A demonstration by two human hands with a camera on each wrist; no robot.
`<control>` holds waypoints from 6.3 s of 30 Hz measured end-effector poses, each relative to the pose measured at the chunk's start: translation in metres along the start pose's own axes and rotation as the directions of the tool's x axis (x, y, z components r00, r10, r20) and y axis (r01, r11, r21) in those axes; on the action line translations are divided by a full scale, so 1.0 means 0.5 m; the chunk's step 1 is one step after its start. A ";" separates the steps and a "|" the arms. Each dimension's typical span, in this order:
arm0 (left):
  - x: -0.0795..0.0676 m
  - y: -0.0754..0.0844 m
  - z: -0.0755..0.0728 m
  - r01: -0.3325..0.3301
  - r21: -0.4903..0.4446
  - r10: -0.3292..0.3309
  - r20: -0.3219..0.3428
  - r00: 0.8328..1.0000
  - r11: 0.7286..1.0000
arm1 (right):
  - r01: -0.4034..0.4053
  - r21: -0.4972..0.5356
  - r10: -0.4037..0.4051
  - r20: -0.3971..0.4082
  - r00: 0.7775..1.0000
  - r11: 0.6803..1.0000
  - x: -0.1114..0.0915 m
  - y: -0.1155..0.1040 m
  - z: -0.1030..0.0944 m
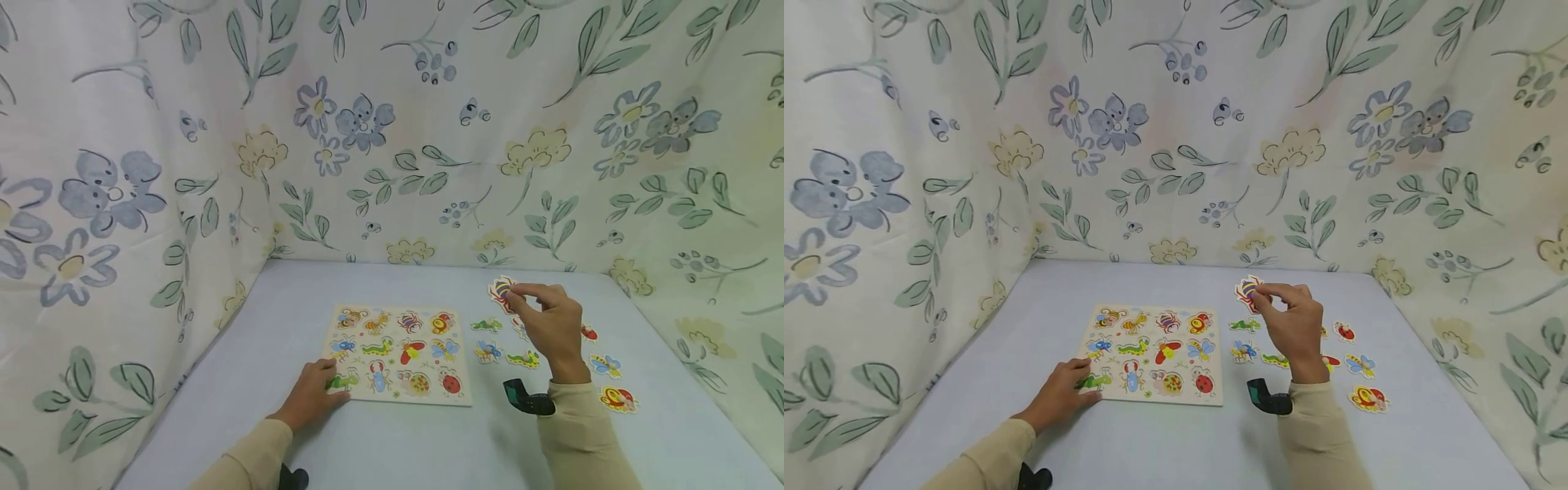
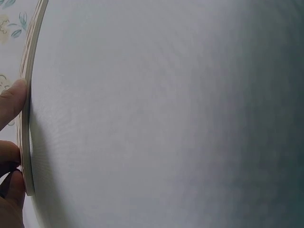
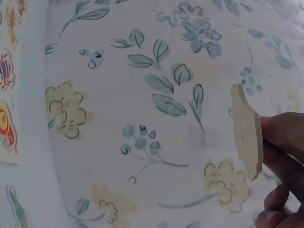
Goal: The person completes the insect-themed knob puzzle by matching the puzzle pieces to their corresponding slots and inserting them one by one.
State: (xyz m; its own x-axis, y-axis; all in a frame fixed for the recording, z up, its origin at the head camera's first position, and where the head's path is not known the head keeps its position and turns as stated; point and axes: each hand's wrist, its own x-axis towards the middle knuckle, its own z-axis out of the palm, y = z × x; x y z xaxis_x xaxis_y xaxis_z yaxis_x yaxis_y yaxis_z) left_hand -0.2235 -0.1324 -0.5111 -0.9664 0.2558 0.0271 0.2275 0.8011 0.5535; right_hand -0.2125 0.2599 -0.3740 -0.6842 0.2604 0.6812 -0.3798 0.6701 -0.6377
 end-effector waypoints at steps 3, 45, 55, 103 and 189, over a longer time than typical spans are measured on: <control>-0.001 0.000 0.000 0.004 -0.002 -0.004 0.000 1.000 1.000 | 0.036 0.019 -0.036 0.011 0.999 0.999 0.008 -0.007 0.020; -0.004 -0.001 -0.005 -0.028 -0.020 0.028 -0.013 1.000 0.999 | -0.127 0.034 0.109 0.327 0.939 0.991 -0.019 0.060 0.386; -0.008 -0.001 -0.001 -0.044 -0.024 0.044 -0.005 0.999 0.999 | -0.230 -0.048 0.229 0.406 0.885 0.972 -0.067 0.088 0.404; -0.003 0.001 -0.001 -0.018 -0.008 0.018 -0.012 1.000 1.000 | -0.211 0.123 0.165 0.311 0.936 0.970 -0.024 -0.004 0.229; -0.001 0.022 -0.001 0.009 0.019 -0.009 -0.013 1.000 1.000 | -0.584 -0.380 0.562 -0.179 0.808 0.717 -0.198 0.323 -0.230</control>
State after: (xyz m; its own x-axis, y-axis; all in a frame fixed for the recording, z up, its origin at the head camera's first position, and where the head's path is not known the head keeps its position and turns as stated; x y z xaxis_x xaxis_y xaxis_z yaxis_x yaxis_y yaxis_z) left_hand -0.2206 -0.1239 -0.5046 -0.9697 0.2420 0.0329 0.2213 0.8133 0.5382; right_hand -0.1346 0.4225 -0.5030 -0.6546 0.7113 0.2561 0.3636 0.5932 -0.7183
